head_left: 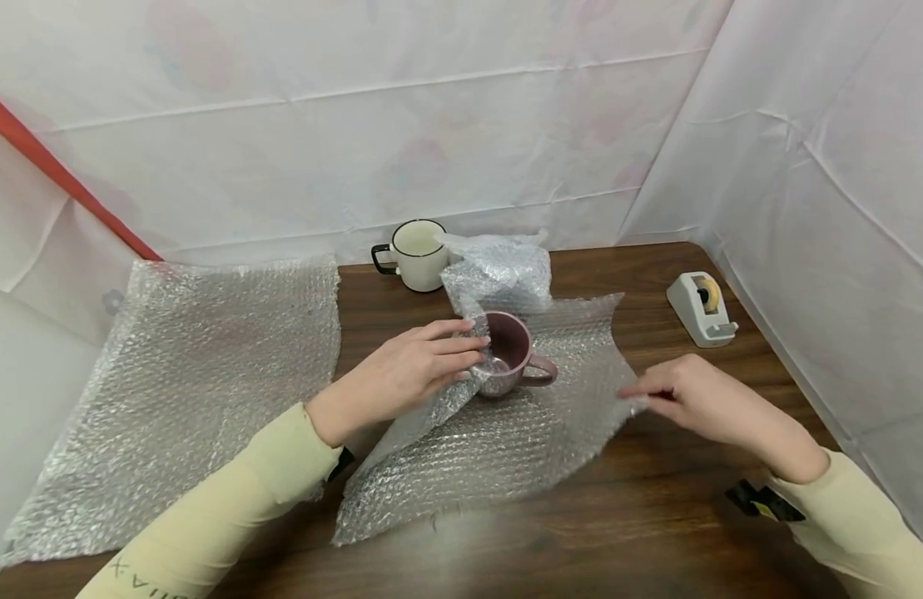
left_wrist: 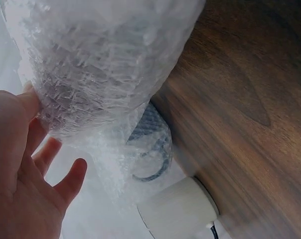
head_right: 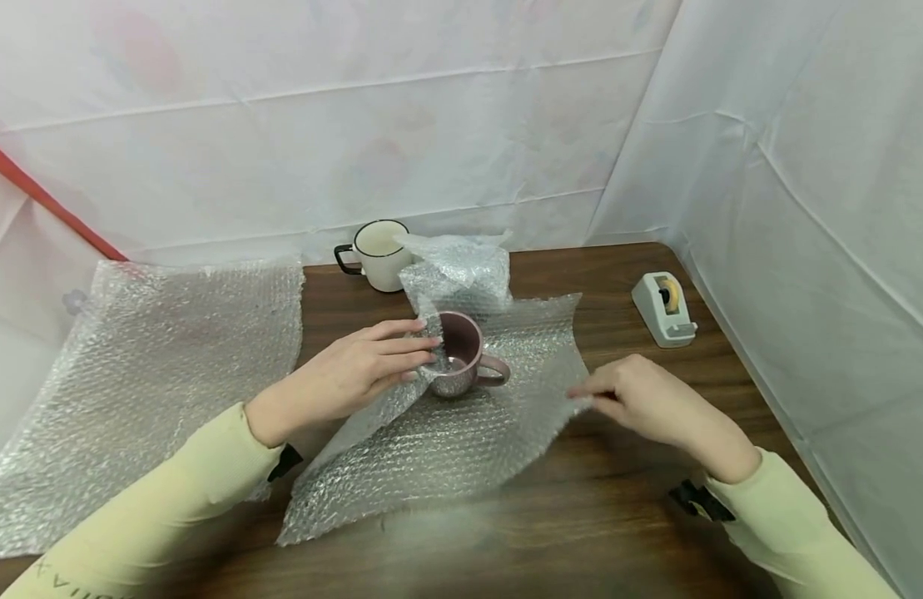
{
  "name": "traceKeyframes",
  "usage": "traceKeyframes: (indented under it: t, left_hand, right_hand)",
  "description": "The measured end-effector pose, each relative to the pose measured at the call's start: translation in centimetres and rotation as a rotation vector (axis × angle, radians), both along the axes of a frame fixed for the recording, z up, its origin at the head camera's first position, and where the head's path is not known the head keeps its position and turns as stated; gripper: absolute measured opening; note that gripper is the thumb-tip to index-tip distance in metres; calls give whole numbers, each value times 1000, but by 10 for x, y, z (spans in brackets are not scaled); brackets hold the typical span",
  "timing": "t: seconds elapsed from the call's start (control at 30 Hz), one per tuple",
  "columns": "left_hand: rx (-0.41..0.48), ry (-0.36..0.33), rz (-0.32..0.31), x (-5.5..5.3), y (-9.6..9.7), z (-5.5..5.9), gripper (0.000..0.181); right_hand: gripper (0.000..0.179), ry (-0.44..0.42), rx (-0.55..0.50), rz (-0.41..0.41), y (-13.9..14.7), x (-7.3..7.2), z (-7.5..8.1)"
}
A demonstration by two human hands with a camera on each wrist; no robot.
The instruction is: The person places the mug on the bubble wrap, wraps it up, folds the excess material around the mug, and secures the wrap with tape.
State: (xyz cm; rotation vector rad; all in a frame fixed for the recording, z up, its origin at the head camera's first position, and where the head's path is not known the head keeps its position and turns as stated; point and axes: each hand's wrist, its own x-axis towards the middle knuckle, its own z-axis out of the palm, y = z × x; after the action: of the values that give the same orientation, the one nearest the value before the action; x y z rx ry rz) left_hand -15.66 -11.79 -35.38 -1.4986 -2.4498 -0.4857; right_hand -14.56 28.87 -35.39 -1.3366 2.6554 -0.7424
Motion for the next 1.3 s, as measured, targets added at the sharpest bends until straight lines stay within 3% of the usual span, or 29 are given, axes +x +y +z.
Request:
traceKeyframes:
  t: [0.1, 0.3, 0.43, 0.6, 0.73, 0.97, 1.03, 1.13, 1.3]
  left_hand:
    - [5, 4, -6, 0, 0, 0, 32]
    - [-5, -9, -6, 0, -1, -1, 36]
    - [-18, -36, 8, 1, -2, -1, 37]
    - [-25, -70, 20, 1, -3, 0, 38]
    - [-40, -84, 36, 2, -4, 1, 38]
    - [-6, -116, 72, 4, -4, -1, 42]
    - [18, -120, 69, 4, -4, -1, 47]
    - [52, -131, 55, 4, -3, -1, 55]
    - [51, -106, -31, 0, 4, 0, 52]
  right_hand:
    - [31, -16, -157, -79, -8, -3, 5]
    - [28, -197, -437, -150, -36, -10, 7]
    - [22, -252, -535, -163, -59, -17, 2]
    - [18, -265, -527, -152, -85, -22, -3]
    - [28, -177, -423, -130, -95, -23, -5]
    - [75, 38, -366, -36, -101, -21, -9]
    - [74, 107, -361, -4, -102, -21, -12]
    - [58, 181, -343, 56, -105, -21, -17]
    - [42, 247, -336, 126, -109, -21, -21]
